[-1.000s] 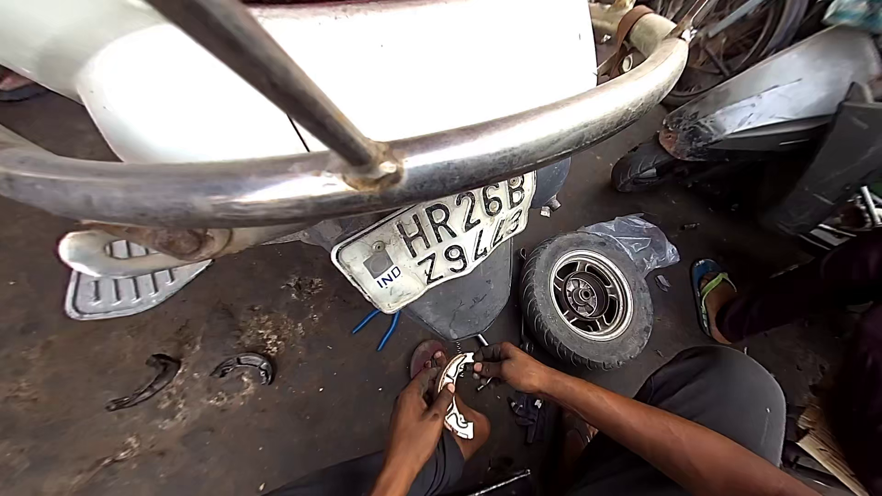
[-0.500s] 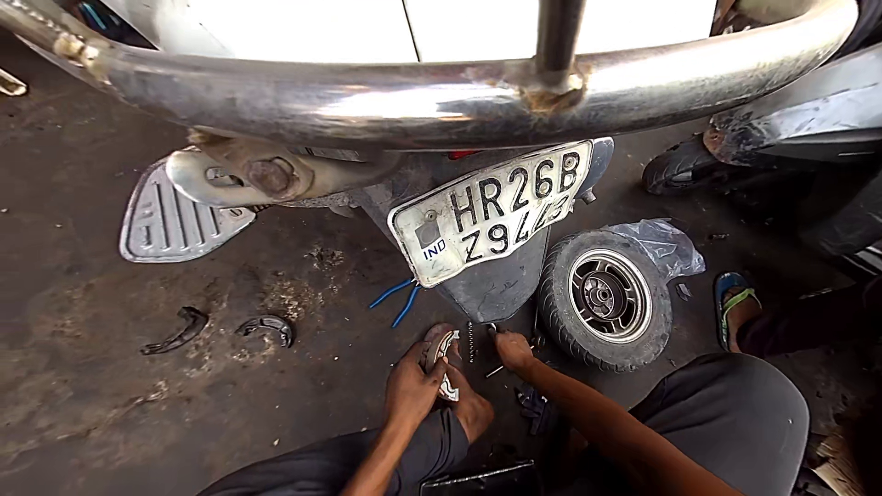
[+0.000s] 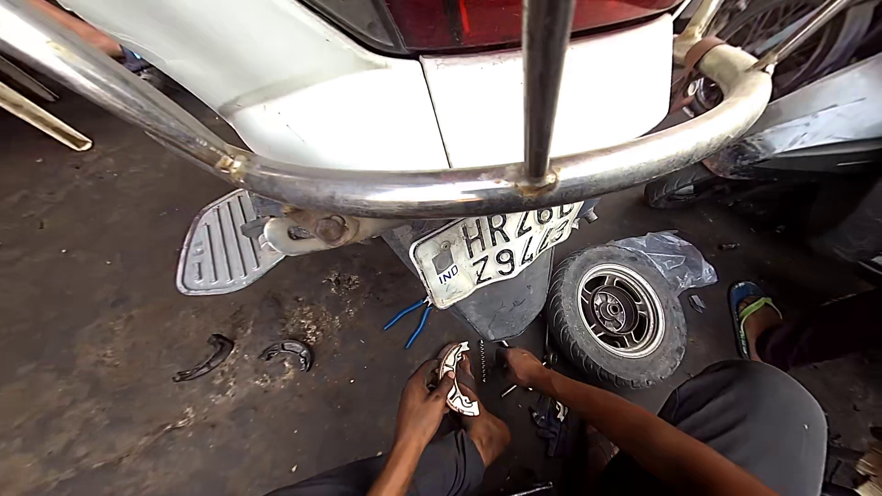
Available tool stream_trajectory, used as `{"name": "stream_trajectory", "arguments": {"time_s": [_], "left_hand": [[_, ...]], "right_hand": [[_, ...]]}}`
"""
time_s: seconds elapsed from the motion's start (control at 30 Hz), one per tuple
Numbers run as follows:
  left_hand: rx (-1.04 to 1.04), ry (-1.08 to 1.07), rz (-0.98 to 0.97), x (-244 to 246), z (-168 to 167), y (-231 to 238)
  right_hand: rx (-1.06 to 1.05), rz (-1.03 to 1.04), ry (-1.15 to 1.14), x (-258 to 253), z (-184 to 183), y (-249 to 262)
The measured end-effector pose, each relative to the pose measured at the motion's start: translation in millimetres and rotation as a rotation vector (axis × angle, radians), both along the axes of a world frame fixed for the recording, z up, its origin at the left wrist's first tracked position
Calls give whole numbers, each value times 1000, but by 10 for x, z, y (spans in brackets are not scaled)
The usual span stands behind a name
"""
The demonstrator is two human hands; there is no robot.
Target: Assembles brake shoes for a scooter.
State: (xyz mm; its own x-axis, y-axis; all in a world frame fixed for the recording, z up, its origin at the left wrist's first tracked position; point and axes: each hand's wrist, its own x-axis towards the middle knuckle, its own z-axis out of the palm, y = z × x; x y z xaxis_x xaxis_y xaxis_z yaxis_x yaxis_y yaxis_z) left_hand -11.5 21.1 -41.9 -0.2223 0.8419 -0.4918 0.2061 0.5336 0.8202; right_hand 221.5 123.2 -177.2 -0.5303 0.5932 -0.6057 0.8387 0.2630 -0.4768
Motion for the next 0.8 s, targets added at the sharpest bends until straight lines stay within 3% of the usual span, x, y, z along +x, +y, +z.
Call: {"name": "stream_trajectory", "arguments": {"time_s": [0.17,0.27,0.8], "left_hand": [[51,-144,-1,94,111,-37],[72,-270,-37,167,232,-40],[22,-443,-47,285,416,-43]], "right_hand": [[-127,-19,444,91,1255,-237],[-74,-51,610,281,1664,-409],[-39,-11,759,318,1633,-534]]}}
